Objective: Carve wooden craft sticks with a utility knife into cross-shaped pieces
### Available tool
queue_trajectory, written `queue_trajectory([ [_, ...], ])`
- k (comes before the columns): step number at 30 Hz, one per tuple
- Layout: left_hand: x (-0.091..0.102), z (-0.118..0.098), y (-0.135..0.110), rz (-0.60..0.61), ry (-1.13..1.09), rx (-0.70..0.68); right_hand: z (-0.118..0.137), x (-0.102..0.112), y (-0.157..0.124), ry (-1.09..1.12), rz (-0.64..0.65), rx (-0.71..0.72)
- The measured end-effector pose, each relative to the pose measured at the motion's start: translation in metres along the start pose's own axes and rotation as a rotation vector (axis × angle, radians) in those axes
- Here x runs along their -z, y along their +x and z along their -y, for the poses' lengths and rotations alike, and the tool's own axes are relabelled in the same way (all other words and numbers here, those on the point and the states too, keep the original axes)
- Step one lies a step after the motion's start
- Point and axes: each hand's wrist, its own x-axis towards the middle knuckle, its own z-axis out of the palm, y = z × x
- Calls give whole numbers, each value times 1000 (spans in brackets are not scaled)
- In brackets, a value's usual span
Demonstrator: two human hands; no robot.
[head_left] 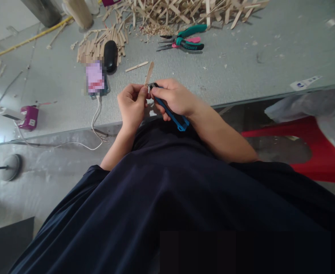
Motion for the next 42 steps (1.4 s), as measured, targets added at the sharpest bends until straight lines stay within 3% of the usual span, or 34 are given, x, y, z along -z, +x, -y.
queue_trajectory([
  [15, -1, 3, -3, -23, -64, -73, 2, 0, 2, -2, -76, -26],
  [21, -1, 0, -2, -19, 0, -51, 1, -2, 0, -29, -32, -27],
  [42, -6, -1, -7, -94, 105, -88, 6, -11, 0, -116, -94, -55],
])
